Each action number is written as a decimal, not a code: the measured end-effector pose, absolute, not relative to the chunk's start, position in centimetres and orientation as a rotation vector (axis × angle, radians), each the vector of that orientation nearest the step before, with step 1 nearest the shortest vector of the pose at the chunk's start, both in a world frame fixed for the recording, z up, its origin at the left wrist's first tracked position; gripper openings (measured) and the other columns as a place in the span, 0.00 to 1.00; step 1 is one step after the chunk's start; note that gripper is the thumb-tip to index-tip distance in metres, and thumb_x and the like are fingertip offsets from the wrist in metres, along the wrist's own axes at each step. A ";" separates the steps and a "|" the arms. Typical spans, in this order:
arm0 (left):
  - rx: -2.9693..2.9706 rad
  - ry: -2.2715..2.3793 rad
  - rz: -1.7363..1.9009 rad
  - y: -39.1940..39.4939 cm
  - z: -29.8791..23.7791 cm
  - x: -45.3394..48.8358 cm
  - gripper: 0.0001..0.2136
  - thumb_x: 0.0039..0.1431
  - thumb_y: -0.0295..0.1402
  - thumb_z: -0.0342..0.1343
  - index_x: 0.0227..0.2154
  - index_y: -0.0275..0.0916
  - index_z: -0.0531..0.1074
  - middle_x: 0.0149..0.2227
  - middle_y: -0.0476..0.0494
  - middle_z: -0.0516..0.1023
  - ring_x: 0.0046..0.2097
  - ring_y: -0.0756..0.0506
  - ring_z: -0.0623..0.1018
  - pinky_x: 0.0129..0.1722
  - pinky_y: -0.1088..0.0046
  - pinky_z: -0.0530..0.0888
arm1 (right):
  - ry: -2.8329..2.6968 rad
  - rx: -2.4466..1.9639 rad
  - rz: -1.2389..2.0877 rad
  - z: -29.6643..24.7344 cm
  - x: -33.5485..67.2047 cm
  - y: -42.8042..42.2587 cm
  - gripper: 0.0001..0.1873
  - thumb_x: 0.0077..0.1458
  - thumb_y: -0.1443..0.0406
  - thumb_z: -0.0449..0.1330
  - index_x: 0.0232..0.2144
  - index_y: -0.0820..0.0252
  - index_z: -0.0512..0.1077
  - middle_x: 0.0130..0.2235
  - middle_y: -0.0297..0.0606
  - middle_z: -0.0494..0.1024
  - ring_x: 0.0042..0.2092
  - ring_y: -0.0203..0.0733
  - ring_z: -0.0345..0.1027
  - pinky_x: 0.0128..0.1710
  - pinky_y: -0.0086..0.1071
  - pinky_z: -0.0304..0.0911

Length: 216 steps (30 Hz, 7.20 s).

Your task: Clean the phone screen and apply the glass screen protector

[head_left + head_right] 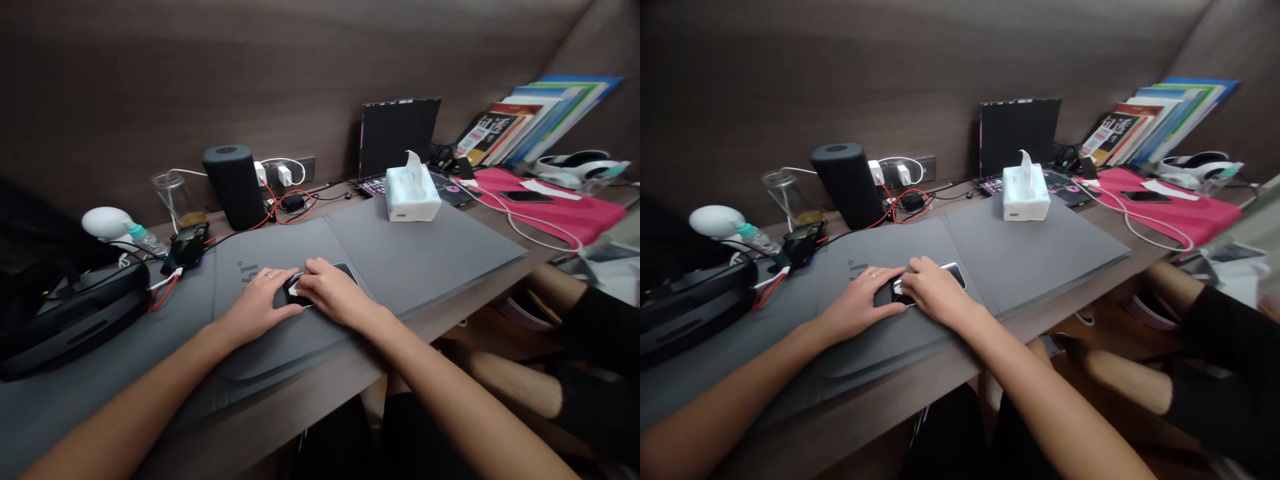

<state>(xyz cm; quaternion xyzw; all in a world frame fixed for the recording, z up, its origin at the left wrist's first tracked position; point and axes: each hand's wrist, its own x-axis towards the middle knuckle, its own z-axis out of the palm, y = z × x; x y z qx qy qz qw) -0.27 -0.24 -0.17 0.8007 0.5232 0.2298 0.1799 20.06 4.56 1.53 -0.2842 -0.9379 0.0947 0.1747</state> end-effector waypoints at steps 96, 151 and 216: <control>2.302 1.469 0.648 0.1 0.1 -0.5 0.30 0.59 0.42 0.62 0.61 0.39 0.64 0.59 0.39 0.73 0.58 0.37 0.70 0.59 0.55 0.68 | -2.558 -1.082 0.224 0.9 22.1 1.8 0.37 0.56 0.40 0.58 0.56 0.61 0.67 0.58 0.54 0.70 0.54 0.59 0.70 0.49 0.51 0.71; 2.295 1.489 0.599 -0.1 0.0 -0.5 0.28 0.60 0.39 0.61 0.61 0.39 0.64 0.58 0.39 0.74 0.58 0.38 0.69 0.59 0.56 0.68 | -2.805 -1.187 0.164 3.5 17.8 0.4 0.20 0.56 0.79 0.53 0.44 0.64 0.78 0.46 0.48 0.81 0.43 0.47 0.77 0.42 0.36 0.69; 2.273 1.546 0.582 -0.3 0.1 -0.5 0.29 0.58 0.42 0.64 0.61 0.43 0.64 0.57 0.42 0.75 0.58 0.38 0.71 0.59 0.55 0.68 | -2.672 -1.188 0.113 2.1 21.7 1.7 0.11 0.62 0.73 0.52 0.42 0.62 0.74 0.44 0.43 0.76 0.45 0.45 0.66 0.35 0.35 0.59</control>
